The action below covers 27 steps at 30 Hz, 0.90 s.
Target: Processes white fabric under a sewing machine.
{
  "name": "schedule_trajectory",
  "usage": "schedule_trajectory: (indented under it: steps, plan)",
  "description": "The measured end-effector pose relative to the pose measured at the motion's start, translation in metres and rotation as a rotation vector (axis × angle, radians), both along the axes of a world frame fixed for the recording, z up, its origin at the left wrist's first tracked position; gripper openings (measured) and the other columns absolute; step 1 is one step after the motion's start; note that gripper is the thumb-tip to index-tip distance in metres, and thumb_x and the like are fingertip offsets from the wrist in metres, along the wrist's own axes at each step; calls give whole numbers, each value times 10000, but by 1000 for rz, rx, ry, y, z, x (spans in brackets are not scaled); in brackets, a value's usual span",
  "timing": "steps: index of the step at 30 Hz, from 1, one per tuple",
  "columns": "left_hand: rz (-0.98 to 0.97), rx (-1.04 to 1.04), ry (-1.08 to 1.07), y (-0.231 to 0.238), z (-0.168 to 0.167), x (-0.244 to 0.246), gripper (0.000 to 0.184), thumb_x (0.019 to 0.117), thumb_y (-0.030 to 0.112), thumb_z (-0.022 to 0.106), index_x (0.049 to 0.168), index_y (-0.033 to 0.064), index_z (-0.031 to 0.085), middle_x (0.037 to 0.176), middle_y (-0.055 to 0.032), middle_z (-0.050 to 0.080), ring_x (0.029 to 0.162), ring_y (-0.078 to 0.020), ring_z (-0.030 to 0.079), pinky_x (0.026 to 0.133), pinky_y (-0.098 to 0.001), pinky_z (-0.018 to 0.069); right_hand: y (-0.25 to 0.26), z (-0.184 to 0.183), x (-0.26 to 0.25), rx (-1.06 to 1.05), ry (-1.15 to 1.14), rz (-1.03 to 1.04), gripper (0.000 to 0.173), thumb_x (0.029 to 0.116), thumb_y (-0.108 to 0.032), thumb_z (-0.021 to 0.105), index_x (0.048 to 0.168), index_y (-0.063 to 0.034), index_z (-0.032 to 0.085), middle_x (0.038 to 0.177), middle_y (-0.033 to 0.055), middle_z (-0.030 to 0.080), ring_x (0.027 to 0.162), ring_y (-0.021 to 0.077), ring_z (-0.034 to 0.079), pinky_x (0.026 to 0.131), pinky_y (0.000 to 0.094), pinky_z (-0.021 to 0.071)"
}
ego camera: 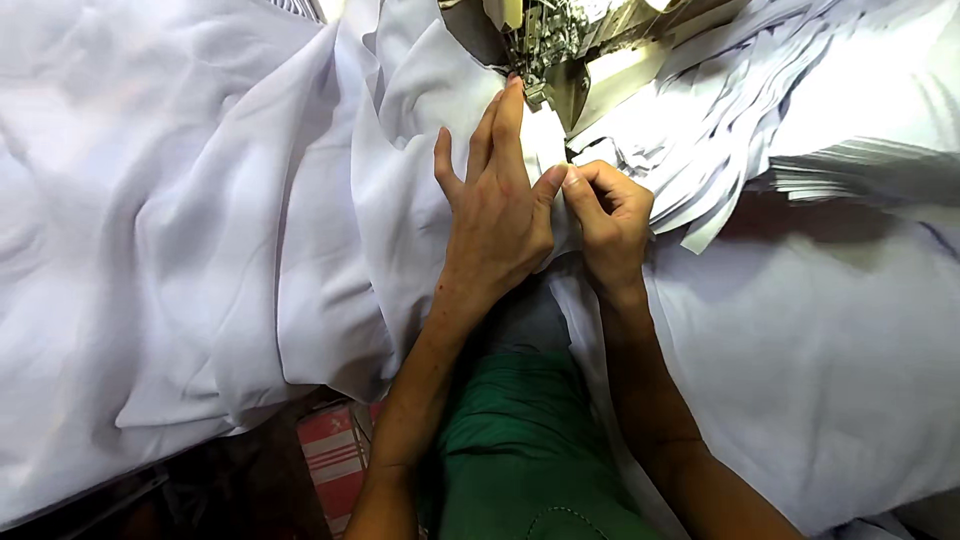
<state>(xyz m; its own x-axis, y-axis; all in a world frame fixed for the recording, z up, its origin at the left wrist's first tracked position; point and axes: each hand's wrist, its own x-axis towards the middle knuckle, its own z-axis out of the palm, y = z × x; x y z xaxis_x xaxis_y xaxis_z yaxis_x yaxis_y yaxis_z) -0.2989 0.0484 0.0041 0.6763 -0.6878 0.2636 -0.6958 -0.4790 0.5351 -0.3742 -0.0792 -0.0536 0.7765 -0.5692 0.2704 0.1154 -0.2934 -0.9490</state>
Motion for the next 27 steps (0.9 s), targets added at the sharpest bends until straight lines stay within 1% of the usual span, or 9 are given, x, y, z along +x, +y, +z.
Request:
schedule_trajectory:
  steps: [7,10,13,17,20,22,24,25,27]
  plan:
    - [9,-72,4,2,-1,-1,650,1060,275,466,1593,-28,249,1626,-144,372,1521,-281,319,1220,-648,94,-1,-2,3,-13,-14,-14,198,1052,-140,543,934,-37,665,754,-31,586,649,-24,545,588,124,452]
    - [3,-49,-69,0,-11,0,629,1064,283,463,1571,-47,294,1618,-164,382,1525,-278,324,1216,-687,56,-2,-3,2,-31,-7,-11,198,1053,-131,534,956,-27,673,771,-21,597,660,-21,549,594,125,453]
    - [17,-18,-123,-4,-20,5,633,1069,340,441,1567,-34,328,1625,-145,385,1538,-241,307,1225,-675,34,-4,-3,1,-46,-12,-1,196,1053,-126,538,965,-15,674,786,-12,607,678,-19,562,609,126,465]
    - [1,8,-111,1,-14,-1,658,1058,287,466,1575,-67,268,1634,-176,350,1533,-290,305,1206,-698,59,-4,-5,-1,-43,-15,5,201,1055,-122,533,948,-10,660,753,-12,569,631,-24,521,567,112,427]
    - [-7,-34,-121,5,-15,-6,637,1054,253,480,1566,-73,286,1636,-193,340,1549,-317,264,1213,-694,64,-5,-6,-3,-39,-13,22,205,1065,-141,532,966,-15,661,766,-12,573,644,-29,529,575,108,431]
    - [-31,-160,-119,11,-23,-14,543,1037,204,473,1500,-71,407,1598,-205,397,1534,-340,289,1246,-617,148,-6,-5,-7,-43,-6,65,187,1060,-156,556,1012,-14,666,838,2,621,729,-17,587,650,128,491]
    - [-70,-348,-69,23,-40,-32,360,1026,144,500,1310,-54,596,1420,-198,582,1402,-313,488,1186,-470,379,-9,-6,-15,-61,26,118,170,1042,-175,597,1041,-22,672,908,18,662,810,11,638,723,165,542]
    - [-107,-428,45,32,-52,-47,288,1023,108,505,1232,-39,637,1309,-173,640,1300,-274,566,1113,-422,459,-9,-8,-21,-74,55,132,161,1028,-180,620,1025,-29,677,924,25,661,818,24,637,722,176,542]
    - [-150,-498,469,50,-80,-81,246,1052,101,477,1148,-9,674,1171,-115,675,1145,-200,632,995,-376,537,-8,-11,-35,-97,113,149,157,1017,-191,639,1005,-43,690,951,33,663,823,36,629,713,186,530]
